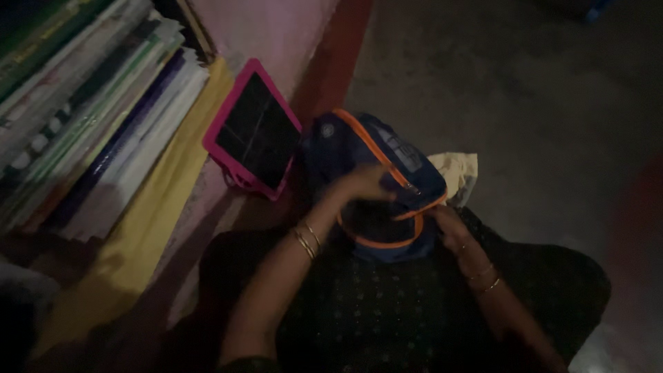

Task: The person wipes pieces of paper using a cloth and سپس puts the papers on top of a stack of books and files. The person then picks up a bag and puts a slate inside it.

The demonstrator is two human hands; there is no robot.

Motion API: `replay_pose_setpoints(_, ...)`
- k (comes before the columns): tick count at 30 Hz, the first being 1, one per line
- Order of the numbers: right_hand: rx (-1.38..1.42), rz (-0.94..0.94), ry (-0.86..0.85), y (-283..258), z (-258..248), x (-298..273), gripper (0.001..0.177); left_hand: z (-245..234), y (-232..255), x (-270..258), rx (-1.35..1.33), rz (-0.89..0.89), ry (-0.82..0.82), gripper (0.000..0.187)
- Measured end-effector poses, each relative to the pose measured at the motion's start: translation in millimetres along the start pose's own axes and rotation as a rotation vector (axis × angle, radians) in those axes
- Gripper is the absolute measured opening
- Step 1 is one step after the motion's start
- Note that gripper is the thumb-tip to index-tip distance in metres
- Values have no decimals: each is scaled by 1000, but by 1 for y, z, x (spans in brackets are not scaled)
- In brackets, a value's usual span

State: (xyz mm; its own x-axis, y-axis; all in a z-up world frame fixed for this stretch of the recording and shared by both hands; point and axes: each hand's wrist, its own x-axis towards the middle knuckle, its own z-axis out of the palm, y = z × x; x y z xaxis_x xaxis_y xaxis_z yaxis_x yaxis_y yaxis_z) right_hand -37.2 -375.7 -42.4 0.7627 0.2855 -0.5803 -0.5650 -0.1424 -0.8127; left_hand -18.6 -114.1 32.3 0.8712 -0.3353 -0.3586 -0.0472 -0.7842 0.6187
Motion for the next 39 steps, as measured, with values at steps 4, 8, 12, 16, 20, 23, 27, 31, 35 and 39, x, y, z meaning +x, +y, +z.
replay_pose_setpoints(4,-436,-230,38,28,-24,42,46,65,-14,-25,178,-123,-85,82)
replay_pose_setpoints(8,-1169,-103,179,18,-24,42,35,108,-44,-22,212,-295,82,84)
replay_pose_setpoints(12,-1151,-404,231,-8,-4,17,27,125,-78,-12,170,-391,223,74)
replay_pose_setpoints(16,-1011,-957,-67,-16,18,-5,43,96,-55,-33,253,-338,203,82)
replay_pose_setpoints(20,-874,-443,-201,-23,47,-27,93,72,-19,-42,140,4,358,99)
replay_pose_setpoints(23,-428,-549,-267,-34,47,-28,93,73,-19,-31,181,23,525,20)
replay_pose_setpoints(27,-720,-536,-148,-32,29,-24,69,28,-30,-12,-325,65,861,34)
replay_pose_setpoints(31,-1183,-540,53,-15,5,-22,43,-46,-53,-29,-598,105,1173,46)
replay_pose_setpoints(35,-1495,-253,231,-12,-7,-17,61,-81,-71,-60,-1038,14,1189,35)
replay_pose_setpoints(39,-1393,-464,508,-10,-20,-16,58,-79,-70,-83,-1199,213,1118,30)
